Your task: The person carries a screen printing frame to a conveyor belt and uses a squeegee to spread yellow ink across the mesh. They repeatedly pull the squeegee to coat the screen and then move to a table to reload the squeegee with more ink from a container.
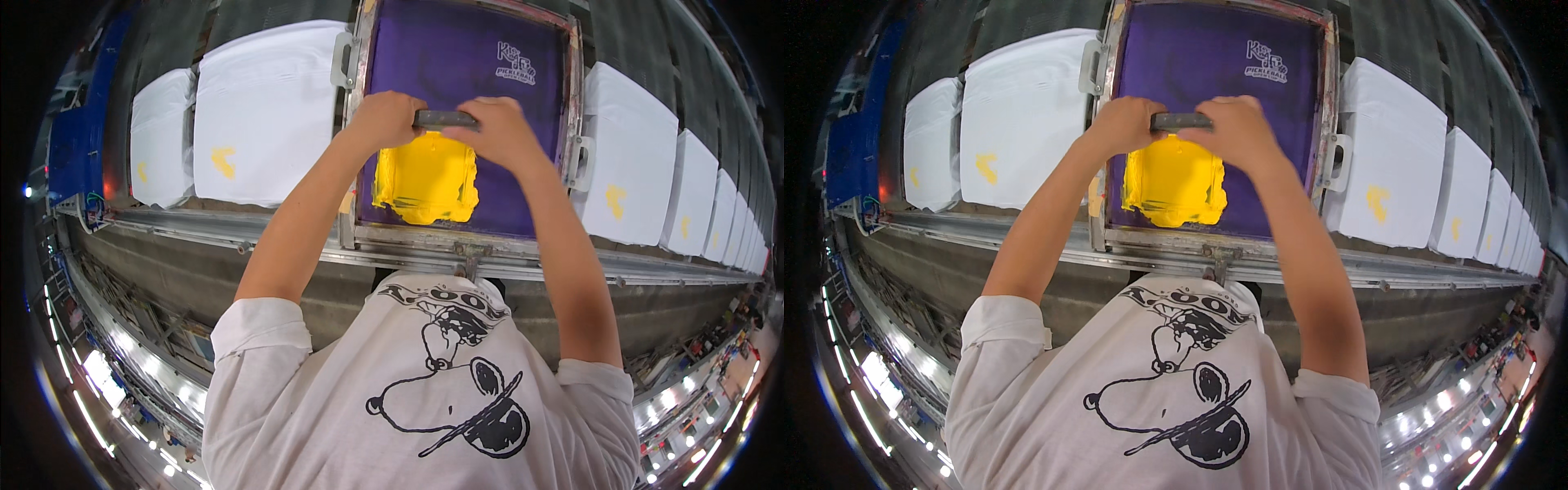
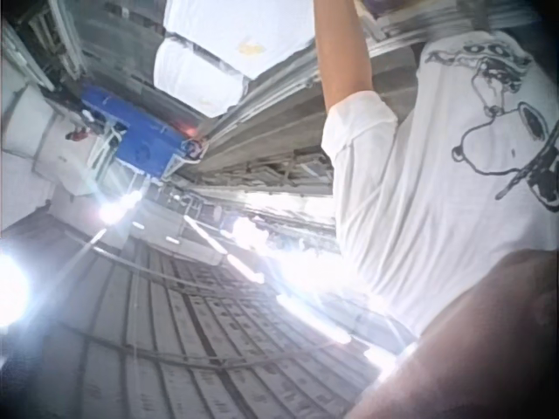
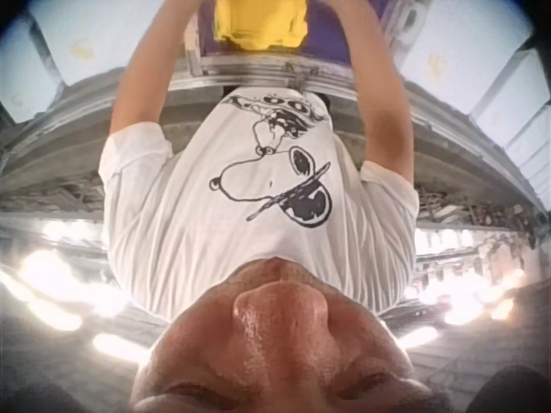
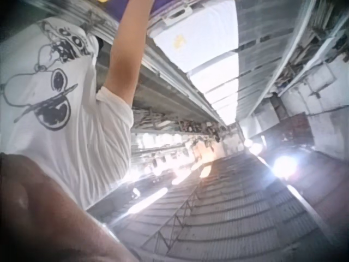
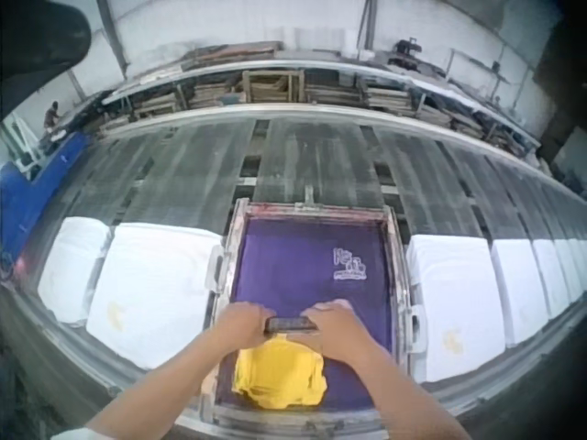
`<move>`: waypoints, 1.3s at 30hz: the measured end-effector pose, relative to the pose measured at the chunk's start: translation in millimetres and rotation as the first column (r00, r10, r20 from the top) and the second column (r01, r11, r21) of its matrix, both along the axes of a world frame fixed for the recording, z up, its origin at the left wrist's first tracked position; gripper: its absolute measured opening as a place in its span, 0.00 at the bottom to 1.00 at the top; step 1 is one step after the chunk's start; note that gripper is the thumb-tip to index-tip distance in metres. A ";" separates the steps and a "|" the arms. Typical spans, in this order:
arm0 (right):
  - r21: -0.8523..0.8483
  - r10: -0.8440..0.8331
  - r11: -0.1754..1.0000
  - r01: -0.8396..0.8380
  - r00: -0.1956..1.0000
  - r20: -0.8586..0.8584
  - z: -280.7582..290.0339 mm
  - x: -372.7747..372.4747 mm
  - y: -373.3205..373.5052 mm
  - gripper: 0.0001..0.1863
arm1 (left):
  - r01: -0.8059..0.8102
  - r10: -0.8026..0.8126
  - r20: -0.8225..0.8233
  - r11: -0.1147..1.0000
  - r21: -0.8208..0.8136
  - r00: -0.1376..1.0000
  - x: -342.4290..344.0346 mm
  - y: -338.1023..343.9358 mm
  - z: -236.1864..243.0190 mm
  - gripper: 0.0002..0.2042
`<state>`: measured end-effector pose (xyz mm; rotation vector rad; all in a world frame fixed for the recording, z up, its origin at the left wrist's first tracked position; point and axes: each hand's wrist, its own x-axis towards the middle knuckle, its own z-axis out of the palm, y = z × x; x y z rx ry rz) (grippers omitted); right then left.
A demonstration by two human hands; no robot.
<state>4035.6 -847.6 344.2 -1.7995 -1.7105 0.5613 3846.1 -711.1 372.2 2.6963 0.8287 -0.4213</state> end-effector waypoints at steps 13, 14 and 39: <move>-0.194 0.054 0.980 -0.036 0.995 0.089 -21.6 -80.1 -69.3 0.19 | -0.010 -0.025 -0.129 0.965 -0.264 0.991 -56.2 -69.5 -2.4 0.15; -0.293 0.078 0.955 -0.051 0.994 0.080 -13.1 -63.9 -44.8 0.19 | -0.001 -0.028 -0.117 0.971 -0.240 0.993 -44.0 -48.3 -2.6 0.16; -0.063 -0.882 0.472 0.879 0.470 -0.041 -129.4 132.1 -121.8 0.21 | 0.052 -0.053 -0.002 0.990 -0.129 0.999 -1.6 -8.0 20.8 0.23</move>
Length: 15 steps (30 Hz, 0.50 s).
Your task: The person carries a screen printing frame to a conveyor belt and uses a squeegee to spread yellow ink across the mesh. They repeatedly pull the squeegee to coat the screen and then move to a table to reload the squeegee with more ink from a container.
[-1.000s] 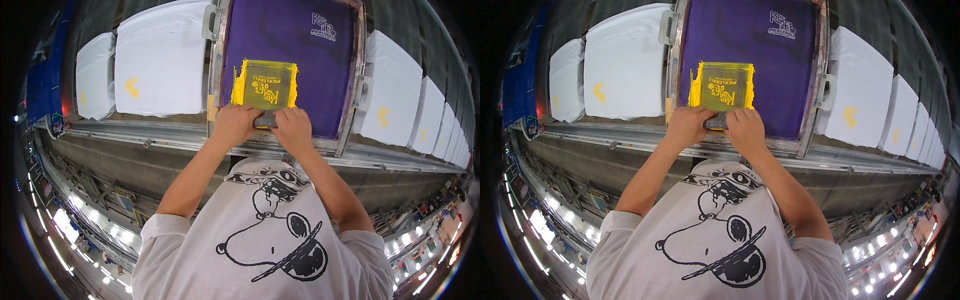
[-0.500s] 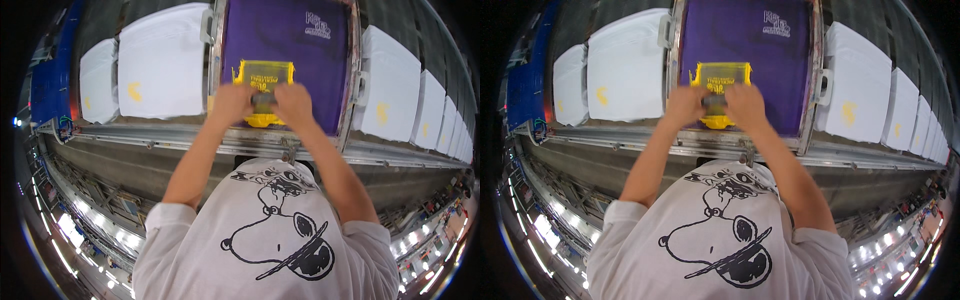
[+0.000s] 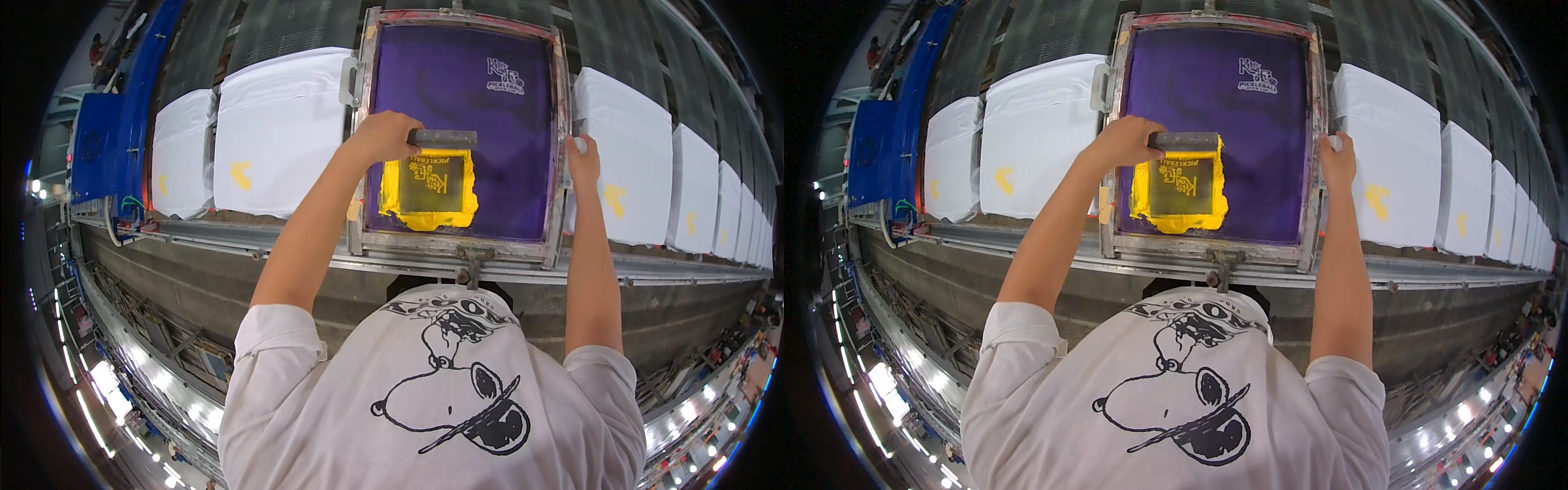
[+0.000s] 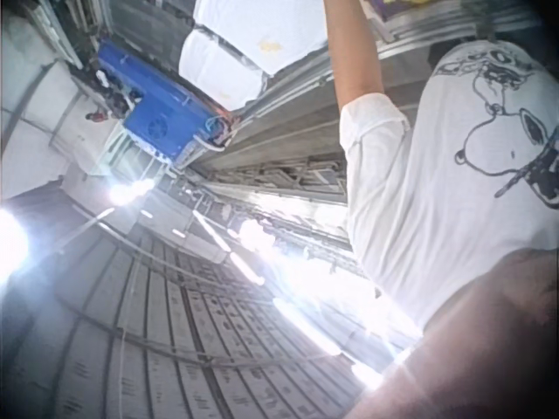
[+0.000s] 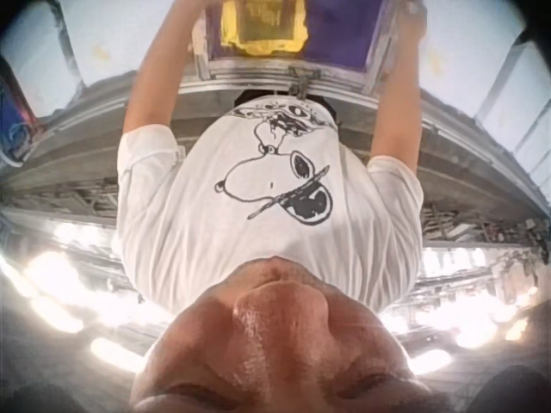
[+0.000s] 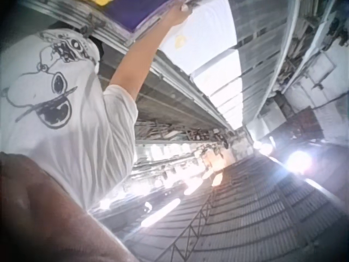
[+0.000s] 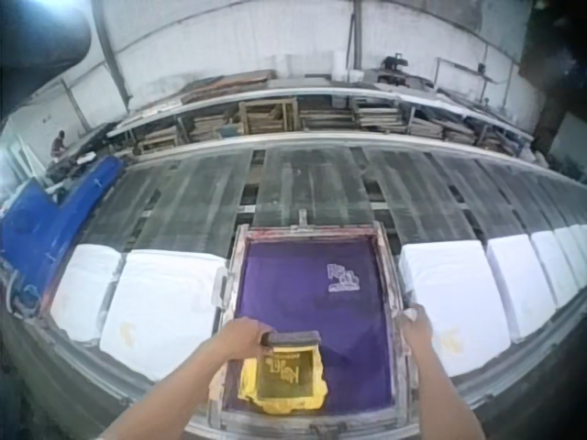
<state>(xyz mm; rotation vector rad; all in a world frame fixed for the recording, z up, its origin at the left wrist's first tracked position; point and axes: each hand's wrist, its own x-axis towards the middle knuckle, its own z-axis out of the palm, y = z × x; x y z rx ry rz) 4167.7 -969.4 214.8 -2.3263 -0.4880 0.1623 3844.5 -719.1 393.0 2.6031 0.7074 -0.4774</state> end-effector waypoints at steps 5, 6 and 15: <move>0.091 -0.032 0.994 0.058 0.964 -0.262 10.5 1.2 -2.0 0.20 | -0.025 0.029 0.083 0.998 -0.049 0.996 -13.8 -12.2 -13.7 0.22; 0.098 -0.034 0.993 0.061 0.967 -0.252 11.9 -0.8 -1.0 0.20 | -0.031 0.033 0.137 0.999 -0.011 0.990 -20.9 -20.7 -16.9 0.22; 0.235 -0.022 0.971 0.040 0.997 -0.078 1.1 4.7 -5.5 0.22 | 0.026 -0.118 0.273 0.948 0.317 0.955 -132.1 -165.1 -64.5 0.31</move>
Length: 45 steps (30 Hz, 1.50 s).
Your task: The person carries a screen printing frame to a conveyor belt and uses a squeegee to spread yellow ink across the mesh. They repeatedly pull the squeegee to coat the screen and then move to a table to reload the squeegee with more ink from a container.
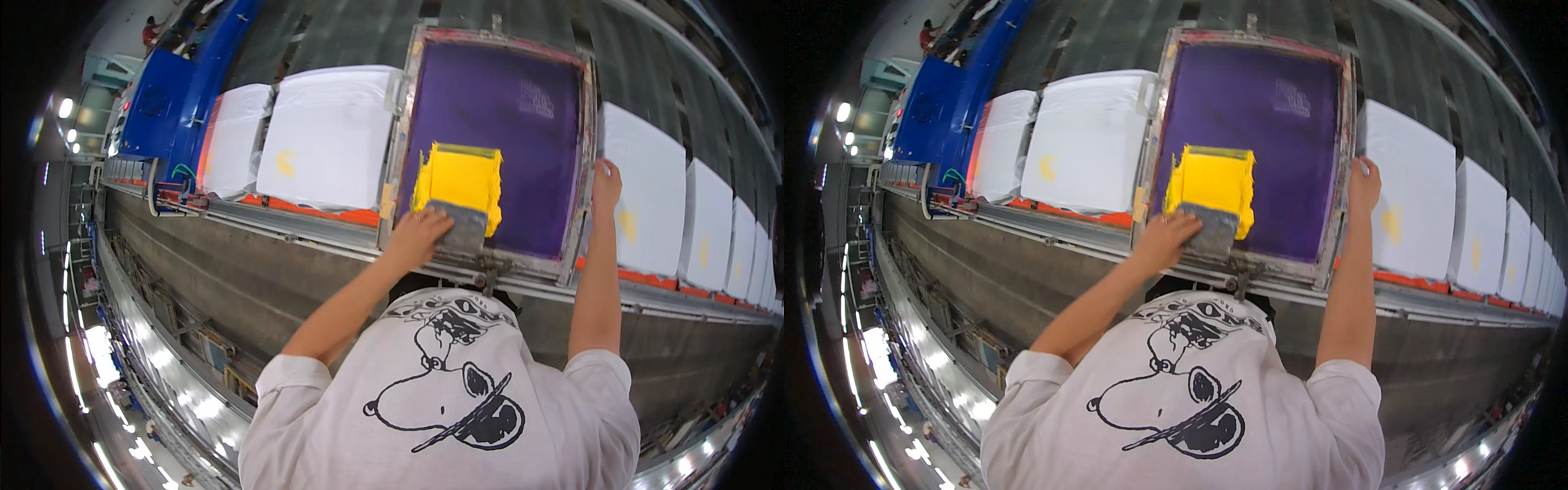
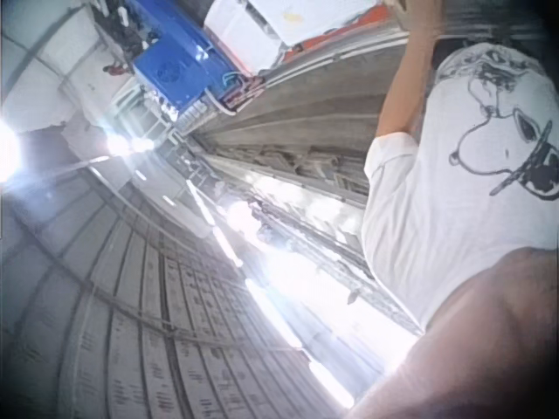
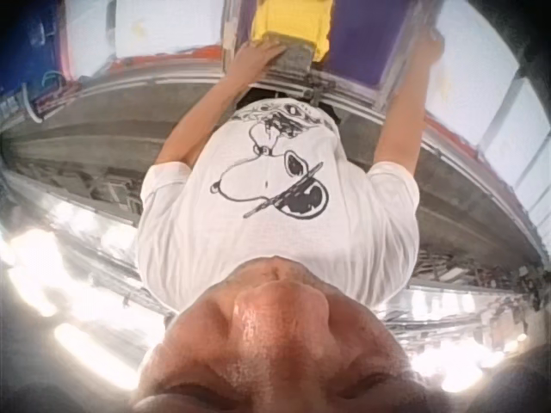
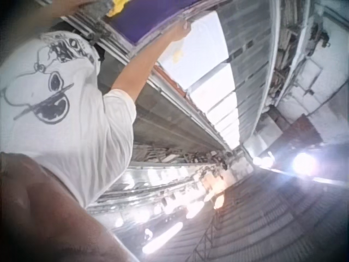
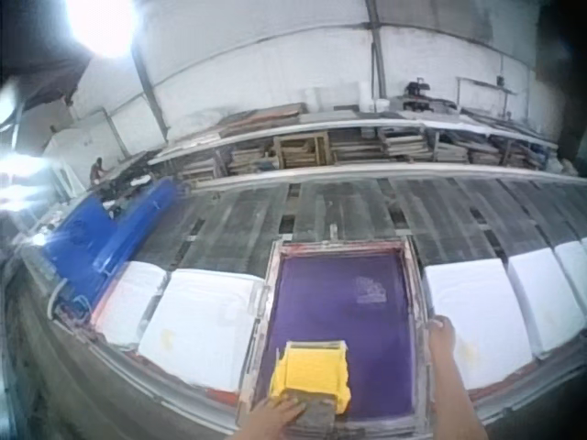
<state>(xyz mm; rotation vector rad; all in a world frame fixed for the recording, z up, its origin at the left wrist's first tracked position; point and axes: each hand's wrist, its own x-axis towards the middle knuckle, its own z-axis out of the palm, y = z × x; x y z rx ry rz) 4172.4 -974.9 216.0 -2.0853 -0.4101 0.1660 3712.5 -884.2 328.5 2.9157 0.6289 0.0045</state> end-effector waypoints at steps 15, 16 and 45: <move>0.403 -0.103 0.908 0.116 0.993 -0.052 75.3 -38.4 -11.7 0.23 | -0.435 0.539 0.613 0.839 -0.328 0.577 -79.7 63.9 29.4 0.30; 0.311 -0.068 0.945 0.102 0.991 -0.116 104.7 -81.6 -9.8 0.23 | -0.489 0.655 0.558 0.754 -0.439 0.509 -108.5 74.2 10.8 0.31; 0.105 -0.629 0.778 0.620 0.767 0.125 270.7 -514.3 -195.8 0.22 | 0.267 0.493 0.099 -0.283 -0.921 0.864 -239.8 259.6 106.2 0.36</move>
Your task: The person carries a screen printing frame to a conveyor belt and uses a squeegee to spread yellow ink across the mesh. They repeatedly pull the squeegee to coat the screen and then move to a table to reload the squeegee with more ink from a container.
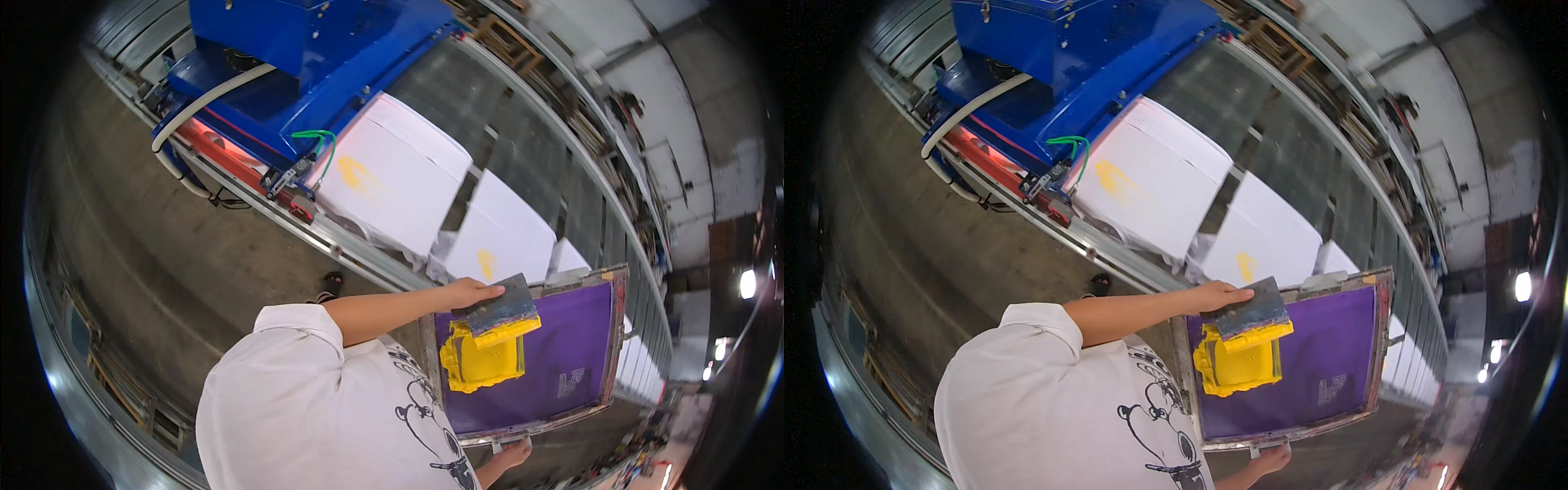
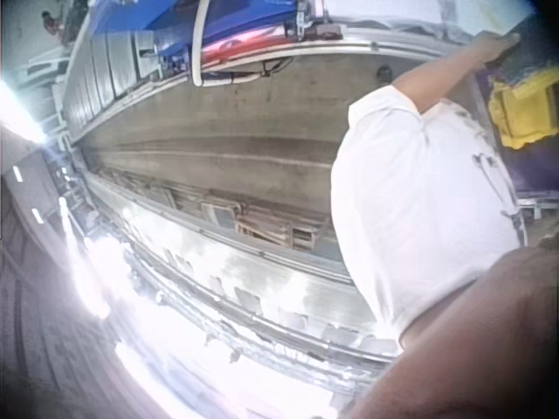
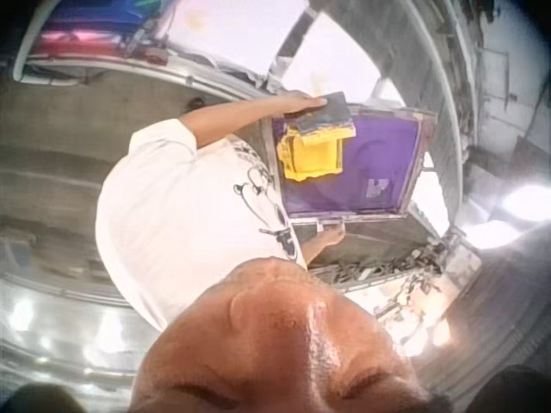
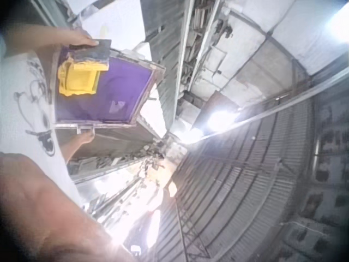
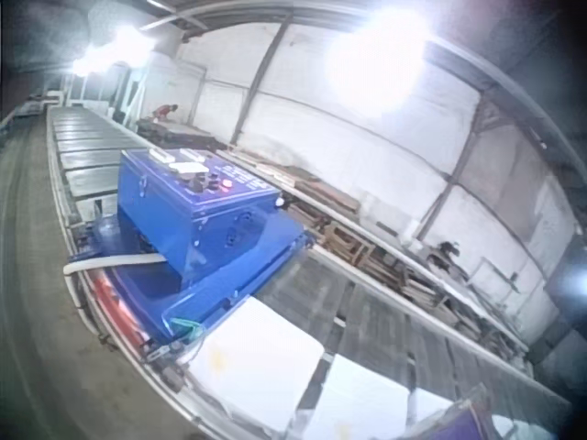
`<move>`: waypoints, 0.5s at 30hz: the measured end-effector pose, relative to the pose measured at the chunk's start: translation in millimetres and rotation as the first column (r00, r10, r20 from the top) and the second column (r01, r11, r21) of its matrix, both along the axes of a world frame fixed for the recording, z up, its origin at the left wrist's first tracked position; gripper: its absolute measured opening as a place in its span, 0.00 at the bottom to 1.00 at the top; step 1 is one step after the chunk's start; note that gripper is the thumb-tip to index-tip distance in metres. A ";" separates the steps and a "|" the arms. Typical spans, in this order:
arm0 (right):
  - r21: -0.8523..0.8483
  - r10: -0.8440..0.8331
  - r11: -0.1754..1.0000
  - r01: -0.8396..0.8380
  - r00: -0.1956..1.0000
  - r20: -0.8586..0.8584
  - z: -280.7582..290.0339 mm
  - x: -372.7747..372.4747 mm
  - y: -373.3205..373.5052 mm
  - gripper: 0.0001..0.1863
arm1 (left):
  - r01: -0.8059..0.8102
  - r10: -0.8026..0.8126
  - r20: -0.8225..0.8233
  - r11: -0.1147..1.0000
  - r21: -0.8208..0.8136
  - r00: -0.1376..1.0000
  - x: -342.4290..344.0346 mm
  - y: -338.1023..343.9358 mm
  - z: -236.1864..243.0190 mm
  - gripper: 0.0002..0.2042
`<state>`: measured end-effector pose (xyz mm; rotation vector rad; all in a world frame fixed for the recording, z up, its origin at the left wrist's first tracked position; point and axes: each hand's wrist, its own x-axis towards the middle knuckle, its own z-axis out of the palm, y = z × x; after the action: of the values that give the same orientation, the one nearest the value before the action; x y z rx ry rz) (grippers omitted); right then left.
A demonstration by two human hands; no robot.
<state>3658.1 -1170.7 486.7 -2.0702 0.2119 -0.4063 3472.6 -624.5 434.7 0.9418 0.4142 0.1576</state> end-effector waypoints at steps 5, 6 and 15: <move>-0.133 -0.119 0.985 0.112 0.992 -0.048 31.4 -29.6 9.6 0.26 | -0.008 0.007 -0.005 0.998 -0.062 1.000 -15.3 20.9 5.7 0.37; -0.142 -0.144 0.981 0.134 0.988 -0.062 38.2 -37.8 11.4 0.25 | -0.012 0.011 -0.012 0.998 -0.069 1.000 -16.9 24.1 2.2 0.37; 0.052 -0.188 0.978 0.203 0.958 -0.216 30.3 -76.2 95.1 0.18 | 0.086 -0.069 -0.155 0.991 0.105 0.986 -7.4 81.2 13.8 0.38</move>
<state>3582.0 -1075.6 517.0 -2.0255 0.5541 -0.2928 3465.3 -543.4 448.6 1.0826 0.5117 0.0386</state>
